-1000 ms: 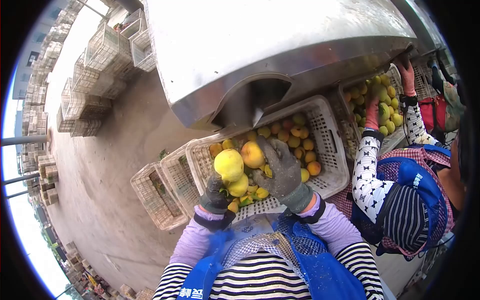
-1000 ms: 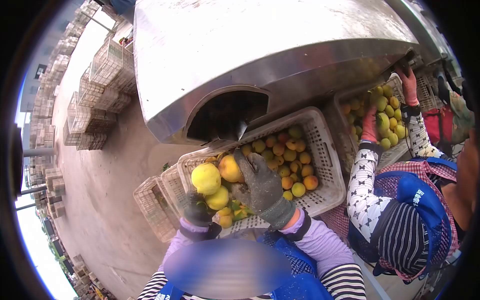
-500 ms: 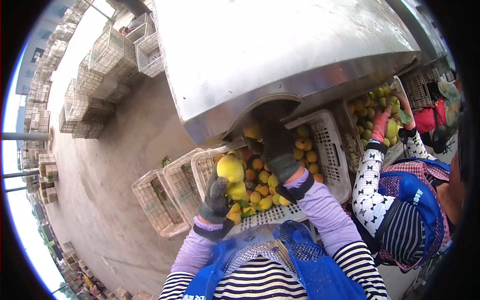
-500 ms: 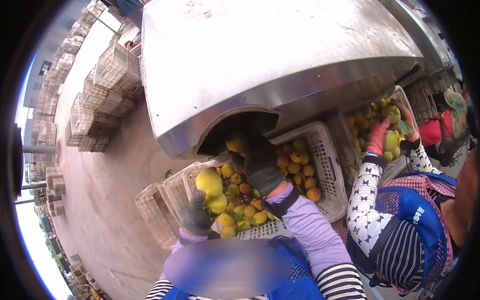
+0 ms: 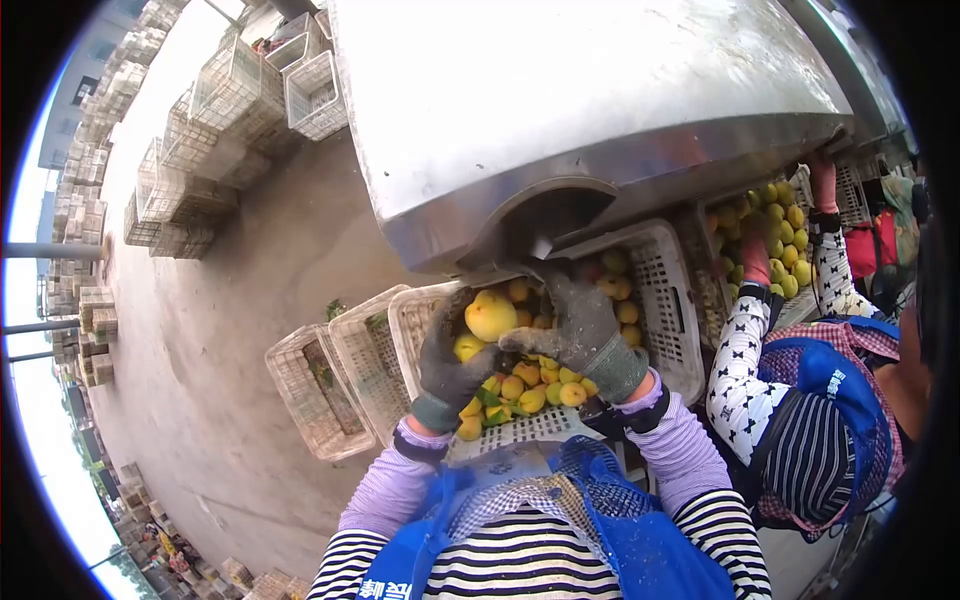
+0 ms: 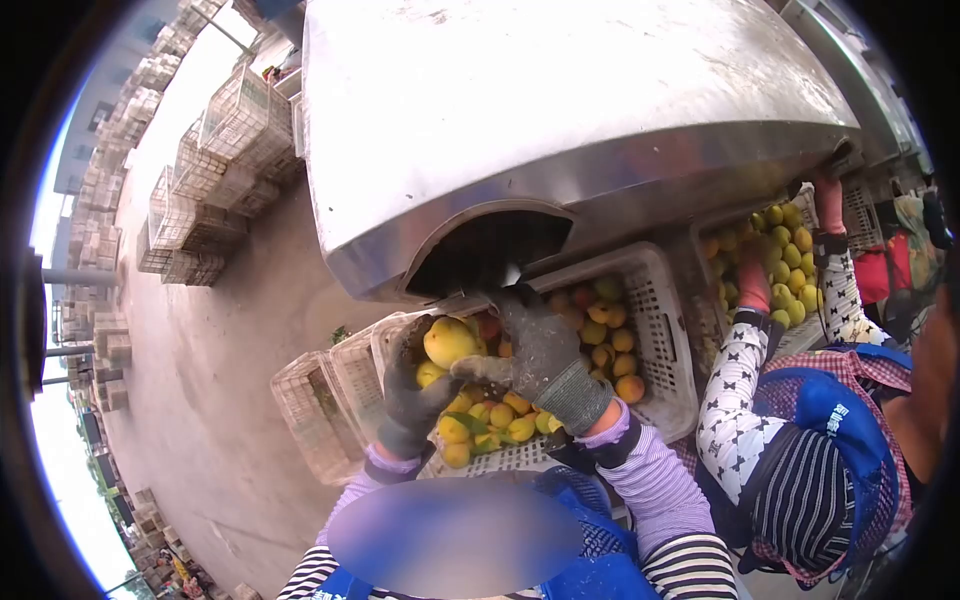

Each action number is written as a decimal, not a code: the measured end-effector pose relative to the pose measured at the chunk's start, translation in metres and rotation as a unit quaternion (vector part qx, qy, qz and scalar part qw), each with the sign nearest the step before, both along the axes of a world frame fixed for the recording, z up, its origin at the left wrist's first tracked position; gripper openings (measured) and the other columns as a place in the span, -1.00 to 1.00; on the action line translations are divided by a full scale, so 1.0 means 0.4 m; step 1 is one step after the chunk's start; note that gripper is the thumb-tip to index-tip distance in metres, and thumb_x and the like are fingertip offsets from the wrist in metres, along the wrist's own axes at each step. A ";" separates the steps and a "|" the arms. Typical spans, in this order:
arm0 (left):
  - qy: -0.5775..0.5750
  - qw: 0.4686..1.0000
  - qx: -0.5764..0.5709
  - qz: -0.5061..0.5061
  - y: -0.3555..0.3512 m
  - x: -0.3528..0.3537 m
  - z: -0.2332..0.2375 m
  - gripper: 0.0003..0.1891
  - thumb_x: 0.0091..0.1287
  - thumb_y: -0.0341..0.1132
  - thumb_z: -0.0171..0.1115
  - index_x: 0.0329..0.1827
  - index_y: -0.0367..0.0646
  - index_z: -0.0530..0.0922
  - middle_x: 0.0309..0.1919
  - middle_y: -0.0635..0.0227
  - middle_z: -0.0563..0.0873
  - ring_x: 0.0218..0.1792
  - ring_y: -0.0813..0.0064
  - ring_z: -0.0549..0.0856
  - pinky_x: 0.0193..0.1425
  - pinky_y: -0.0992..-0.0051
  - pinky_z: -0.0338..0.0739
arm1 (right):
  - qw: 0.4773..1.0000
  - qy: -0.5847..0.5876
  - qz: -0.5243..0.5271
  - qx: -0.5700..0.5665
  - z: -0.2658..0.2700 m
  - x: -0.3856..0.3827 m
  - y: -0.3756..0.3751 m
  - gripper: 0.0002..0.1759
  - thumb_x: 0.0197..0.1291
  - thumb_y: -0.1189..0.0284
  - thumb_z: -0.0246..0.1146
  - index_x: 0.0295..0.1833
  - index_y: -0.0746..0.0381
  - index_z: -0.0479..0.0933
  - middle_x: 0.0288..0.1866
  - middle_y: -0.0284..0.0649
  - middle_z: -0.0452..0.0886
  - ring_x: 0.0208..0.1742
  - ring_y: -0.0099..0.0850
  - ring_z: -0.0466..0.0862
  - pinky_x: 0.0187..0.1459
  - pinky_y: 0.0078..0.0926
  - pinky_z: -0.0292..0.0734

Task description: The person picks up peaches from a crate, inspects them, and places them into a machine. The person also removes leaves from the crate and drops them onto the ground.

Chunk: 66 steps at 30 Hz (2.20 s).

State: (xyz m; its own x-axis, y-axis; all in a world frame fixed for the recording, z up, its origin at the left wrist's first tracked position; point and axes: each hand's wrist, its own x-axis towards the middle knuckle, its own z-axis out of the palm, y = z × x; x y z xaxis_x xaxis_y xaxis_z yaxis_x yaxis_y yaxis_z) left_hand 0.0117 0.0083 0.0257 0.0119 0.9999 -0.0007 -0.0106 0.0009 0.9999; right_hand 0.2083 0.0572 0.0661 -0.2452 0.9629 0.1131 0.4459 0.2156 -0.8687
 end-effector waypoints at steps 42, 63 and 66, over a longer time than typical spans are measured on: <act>-0.230 0.939 -0.247 -0.063 -0.007 0.063 0.038 -0.41 0.58 -0.01 0.09 0.48 -0.24 0.33 0.23 0.14 0.61 0.16 0.21 0.68 0.26 0.21 0.62 | 1.000 -0.008 -0.002 -0.026 -0.077 0.035 -0.112 -0.29 0.07 0.40 0.45 0.39 0.25 0.49 0.12 0.03 0.65 0.01 -0.03 0.71 0.03 -0.21 0.65; -0.152 0.972 -0.163 -0.079 -0.078 -0.008 -0.061 -0.49 0.64 -0.10 -0.04 0.48 -0.27 0.34 0.31 0.08 0.57 0.25 0.20 0.64 0.37 0.20 0.59 | 0.993 -0.099 -0.040 0.044 -0.071 -0.089 -0.153 -0.18 -0.11 0.05 0.58 0.27 0.18 0.55 0.10 -0.08 0.59 0.05 -0.08 0.63 0.03 -0.10 0.58; -0.370 0.886 -0.278 -0.029 -0.050 0.010 -0.032 -0.47 0.59 -0.07 0.07 0.45 -0.26 0.36 0.25 0.14 0.60 0.19 0.30 0.66 0.29 0.36 0.63 | 0.991 -0.106 -0.054 0.058 -0.117 -0.099 -0.148 -0.13 -0.13 0.05 0.58 0.31 0.18 0.50 0.14 -0.06 0.54 0.09 -0.06 0.61 0.05 -0.11 0.56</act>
State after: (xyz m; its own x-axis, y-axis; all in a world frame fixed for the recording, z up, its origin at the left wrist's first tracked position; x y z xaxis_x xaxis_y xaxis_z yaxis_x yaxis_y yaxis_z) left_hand 0.0156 -0.0116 0.0128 0.2657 0.8448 -0.4645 -0.6470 0.5134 0.5638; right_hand 0.1687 -0.0018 0.0193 -0.1725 0.9680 0.1820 0.6419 0.2506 -0.7247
